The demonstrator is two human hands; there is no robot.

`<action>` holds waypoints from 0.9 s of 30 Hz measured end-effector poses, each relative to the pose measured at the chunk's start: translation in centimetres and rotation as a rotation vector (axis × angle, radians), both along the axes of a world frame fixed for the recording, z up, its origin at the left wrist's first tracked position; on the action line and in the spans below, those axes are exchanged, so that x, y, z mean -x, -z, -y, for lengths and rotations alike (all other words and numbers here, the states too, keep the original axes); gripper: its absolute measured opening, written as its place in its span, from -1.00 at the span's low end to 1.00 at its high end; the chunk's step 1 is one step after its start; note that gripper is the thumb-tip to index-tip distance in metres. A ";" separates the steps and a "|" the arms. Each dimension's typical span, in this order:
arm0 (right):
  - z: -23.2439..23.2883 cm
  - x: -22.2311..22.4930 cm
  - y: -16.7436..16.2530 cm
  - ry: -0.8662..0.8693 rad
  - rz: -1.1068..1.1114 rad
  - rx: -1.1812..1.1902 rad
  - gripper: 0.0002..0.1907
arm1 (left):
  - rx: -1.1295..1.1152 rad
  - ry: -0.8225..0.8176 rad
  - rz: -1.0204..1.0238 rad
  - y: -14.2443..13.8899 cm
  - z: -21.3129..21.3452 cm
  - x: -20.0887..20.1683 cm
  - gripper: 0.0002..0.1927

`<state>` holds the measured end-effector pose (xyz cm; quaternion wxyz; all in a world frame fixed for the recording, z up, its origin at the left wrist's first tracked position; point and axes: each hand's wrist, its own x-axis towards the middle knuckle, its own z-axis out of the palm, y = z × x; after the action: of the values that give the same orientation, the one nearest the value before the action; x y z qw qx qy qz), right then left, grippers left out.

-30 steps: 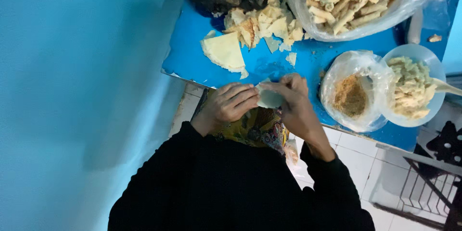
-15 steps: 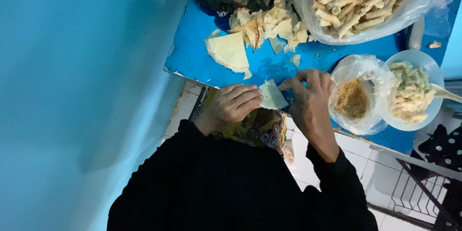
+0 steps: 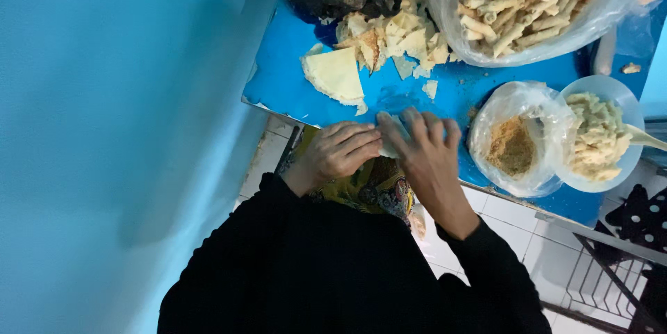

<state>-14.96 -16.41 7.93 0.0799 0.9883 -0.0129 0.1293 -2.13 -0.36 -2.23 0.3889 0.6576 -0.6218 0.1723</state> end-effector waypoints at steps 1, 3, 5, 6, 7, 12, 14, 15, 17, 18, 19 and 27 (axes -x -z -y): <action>0.4 0.7 -0.1 0.011 -0.008 -0.023 -0.42 | 0.004 -0.006 0.007 0.1 0.1 0.0 -0.79; 1.3 1.6 -0.1 0.066 -0.018 -0.035 -0.38 | 0.003 -0.006 -0.001 0.2 -0.1 0.1 -0.79; 2.0 2.1 -0.2 0.153 -0.015 -0.011 -0.33 | -0.010 -0.001 -0.017 0.2 -0.2 0.2 -0.78; 2.2 2.2 -0.2 0.154 0.001 -0.098 -0.33 | -0.022 0.002 -0.028 0.2 -0.3 0.2 -0.77; 2.2 2.2 -0.1 0.153 0.017 -0.186 -0.34 | -0.035 0.003 -0.039 0.1 -0.4 0.2 -0.77; 0.9 1.5 1.3 0.092 -0.007 -0.351 -0.42 | -0.034 0.000 -0.009 -0.1 -0.2 0.1 -0.77; 0.8 1.8 1.4 0.050 0.025 -0.338 -0.40 | -0.034 -0.002 -0.009 -0.2 -0.3 0.0 -0.77; 1.0 2.0 1.3 0.063 0.041 -0.298 -0.43 | -0.027 -0.007 -0.008 -0.2 -0.3 0.0 -0.77; 1.6 2.4 0.8 0.095 0.075 -0.214 -0.49 | -0.028 -0.006 -0.011 -0.3 -0.4 0.1 -0.78; 1.9 2.4 0.6 0.113 0.078 -0.240 -0.51 | -0.037 -0.008 -0.012 -0.3 -0.4 0.1 -0.79; 2.0 2.3 0.4 0.134 0.079 -0.270 -0.52 | -0.049 -0.006 -0.016 -0.3 -0.5 0.2 -0.79; 1.1 -2.7 1.2 0.109 -0.012 -0.176 -0.79 | -0.045 0.005 -0.035 -0.3 -0.5 0.1 -0.82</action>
<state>-12.24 -17.46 6.72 0.0000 0.9901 -0.0775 0.1172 -2.22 0.09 -1.97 0.3851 0.6674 -0.6205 0.1458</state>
